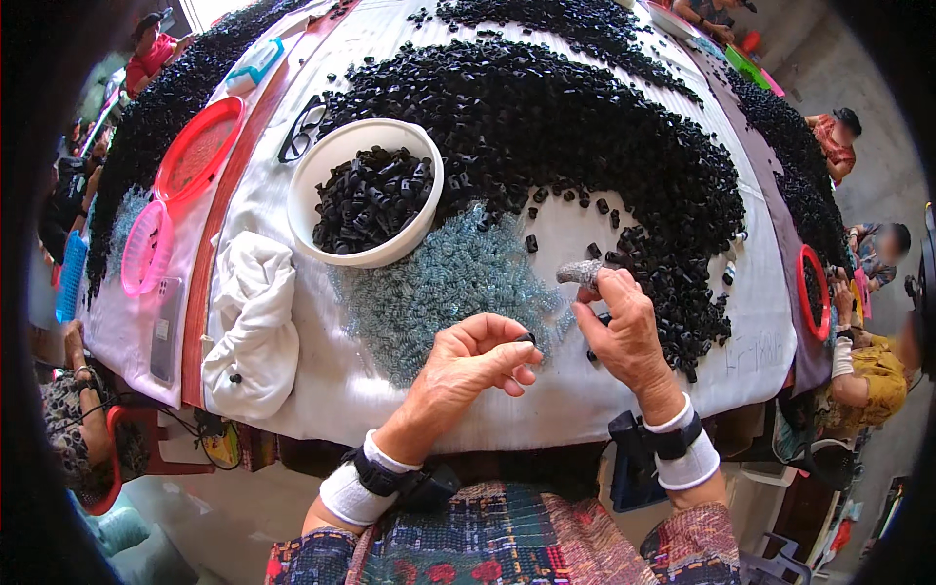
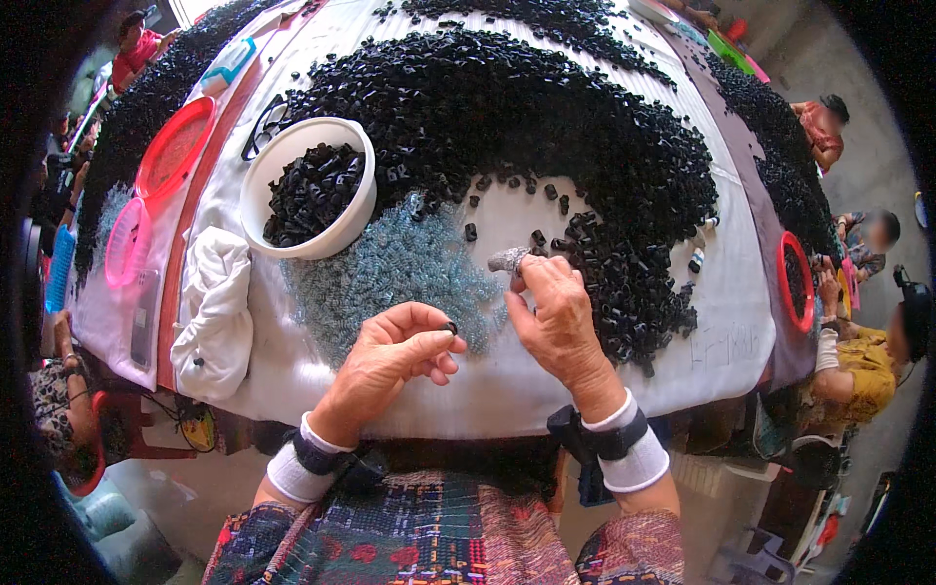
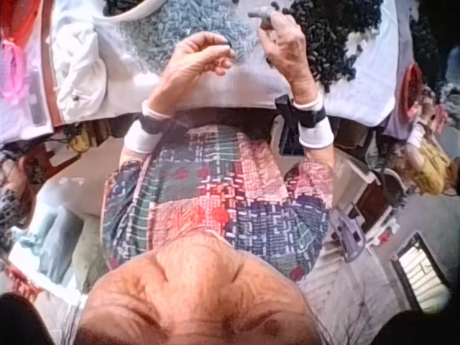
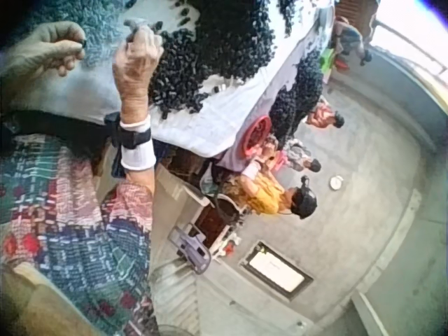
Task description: The person picks up a black plastic toggle and a small metal spring, inserts the spring into the toggle, and places the assembled unit on the table. This process is repeated multiple times using components from the piles on the work surface.
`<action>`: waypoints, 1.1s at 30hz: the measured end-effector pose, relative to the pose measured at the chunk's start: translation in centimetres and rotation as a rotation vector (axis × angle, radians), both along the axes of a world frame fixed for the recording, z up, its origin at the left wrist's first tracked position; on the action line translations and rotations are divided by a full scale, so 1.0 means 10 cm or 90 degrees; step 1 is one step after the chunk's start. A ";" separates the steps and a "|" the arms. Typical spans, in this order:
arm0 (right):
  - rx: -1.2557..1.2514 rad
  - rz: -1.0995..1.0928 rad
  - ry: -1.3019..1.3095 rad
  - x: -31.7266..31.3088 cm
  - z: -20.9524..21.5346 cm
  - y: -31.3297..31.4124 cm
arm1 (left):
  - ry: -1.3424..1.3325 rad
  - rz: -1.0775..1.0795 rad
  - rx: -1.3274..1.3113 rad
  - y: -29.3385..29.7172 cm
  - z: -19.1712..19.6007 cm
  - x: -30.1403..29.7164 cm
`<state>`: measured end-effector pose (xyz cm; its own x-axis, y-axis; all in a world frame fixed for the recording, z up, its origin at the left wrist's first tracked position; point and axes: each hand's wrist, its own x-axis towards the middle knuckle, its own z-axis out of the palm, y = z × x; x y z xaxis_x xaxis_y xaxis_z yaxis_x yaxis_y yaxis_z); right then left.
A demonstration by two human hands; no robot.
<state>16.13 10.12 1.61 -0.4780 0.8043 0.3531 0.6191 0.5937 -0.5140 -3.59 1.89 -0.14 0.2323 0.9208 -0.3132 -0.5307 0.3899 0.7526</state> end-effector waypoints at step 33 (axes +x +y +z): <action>0.157 0.127 0.018 -0.11 0.23 -0.46 | 0.070 0.049 0.093 -0.08 -0.02 0.15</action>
